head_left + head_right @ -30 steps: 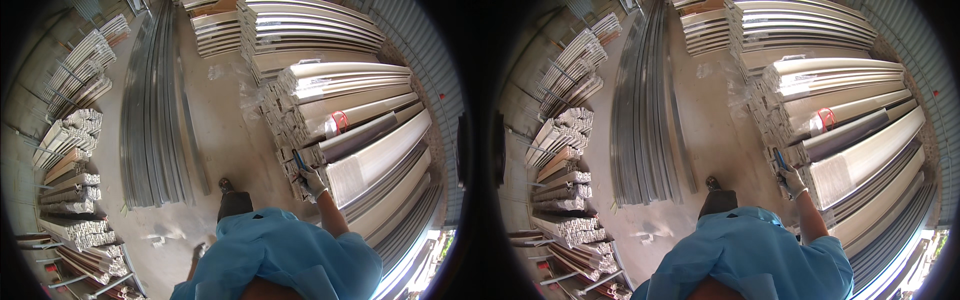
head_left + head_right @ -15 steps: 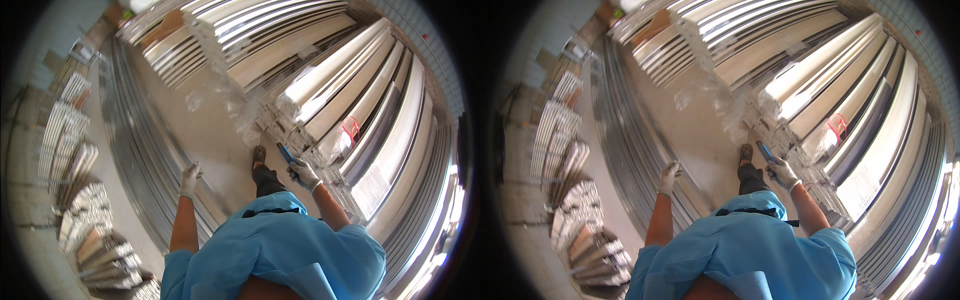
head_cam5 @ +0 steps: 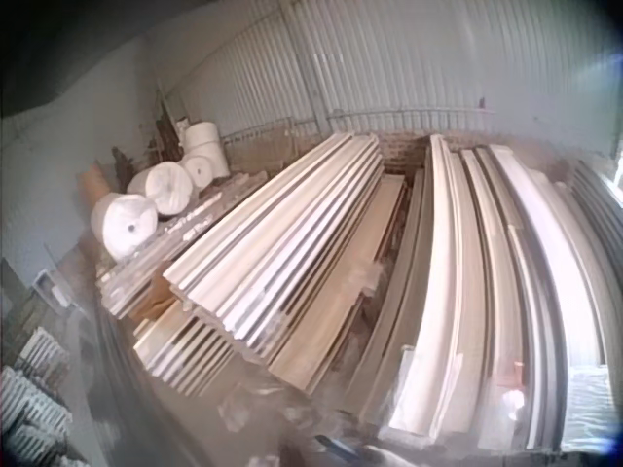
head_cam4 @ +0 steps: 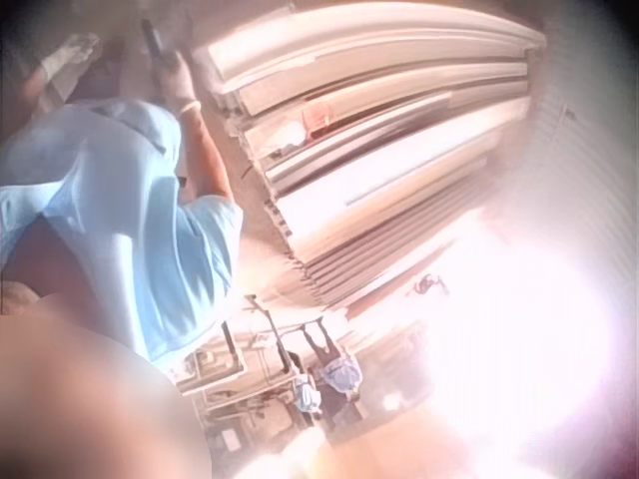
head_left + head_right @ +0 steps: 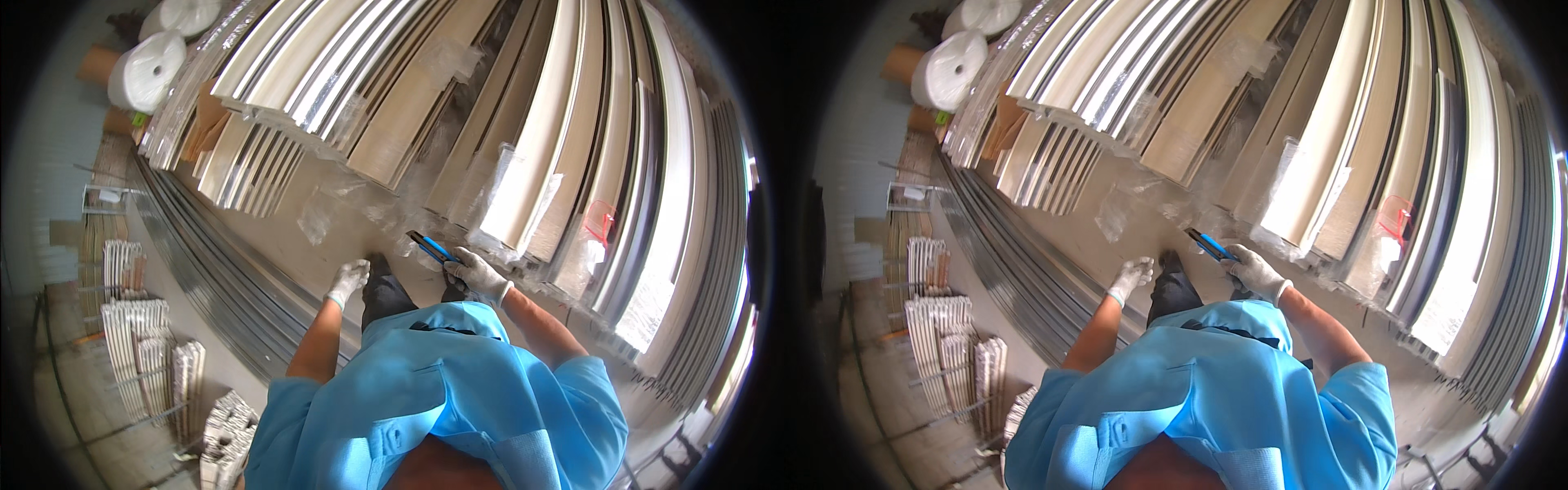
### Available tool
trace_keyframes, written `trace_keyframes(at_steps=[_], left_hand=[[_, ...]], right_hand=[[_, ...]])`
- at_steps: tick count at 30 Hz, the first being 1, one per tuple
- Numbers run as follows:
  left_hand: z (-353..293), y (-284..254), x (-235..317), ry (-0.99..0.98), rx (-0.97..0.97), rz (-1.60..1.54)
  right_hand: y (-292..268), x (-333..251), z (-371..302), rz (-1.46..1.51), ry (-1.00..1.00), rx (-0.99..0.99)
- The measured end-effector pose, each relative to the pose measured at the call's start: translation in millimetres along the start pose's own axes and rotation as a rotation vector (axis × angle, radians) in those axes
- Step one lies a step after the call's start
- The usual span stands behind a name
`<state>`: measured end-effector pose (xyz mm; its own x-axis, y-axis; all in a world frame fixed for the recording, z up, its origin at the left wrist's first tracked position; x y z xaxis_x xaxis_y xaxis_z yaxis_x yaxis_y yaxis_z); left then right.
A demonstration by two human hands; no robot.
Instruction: The person inserts a long flexible strip into the edge groove of a large flat panel using a blue plastic tool, then lifts and stacks the panel with others. They repeat the strip insertion on another panel and stack it, then retrieve a different panel from a wrapped stack and place it on a metal frame.
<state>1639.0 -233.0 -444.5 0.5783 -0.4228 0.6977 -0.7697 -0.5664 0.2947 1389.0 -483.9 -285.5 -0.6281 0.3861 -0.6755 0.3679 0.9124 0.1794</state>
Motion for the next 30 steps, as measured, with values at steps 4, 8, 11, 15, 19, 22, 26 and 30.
trace_keyframes(at_steps=[4,8,11,15,19,22,26,30], left_hand=[[75,-18,91,0.039,0.08,0.549],[186,-31,174,0.073,-0.126,1.031],[287,-46,204,0.042,-0.284,1.413],[409,-57,213,0.22,-0.436,1.738],[503,-53,204,0.384,-0.394,1.814],[537,-36,197,0.533,-0.383,1.943],[555,-28,192,0.388,-0.427,2.061],[564,-26,194,0.266,-0.534,2.137]], right_hand=[[13,5,51,0.351,0.033,0.205],[36,-4,122,0.611,0.05,0.47],[49,-21,185,0.645,0.017,0.623],[62,-19,299,0.585,0.178,0.809],[60,-12,412,0.515,0.144,0.92],[44,-13,468,0.262,0.145,1.049],[20,-25,506,0.105,0.145,1.129],[-8,-48,526,0.069,0.14,1.12]])
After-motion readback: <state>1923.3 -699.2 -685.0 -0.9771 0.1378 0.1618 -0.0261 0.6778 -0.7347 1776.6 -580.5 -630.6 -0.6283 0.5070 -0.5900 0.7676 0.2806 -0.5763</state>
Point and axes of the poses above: each hand's wrist, its own z-axis towards the middle knuckle, its own y-axis out of the palm, x = y × z, the point moved 7 cm from there along z, towards the middle knuckle, and after that the axes turned 9 degrees about y, right-handed, at the moved point
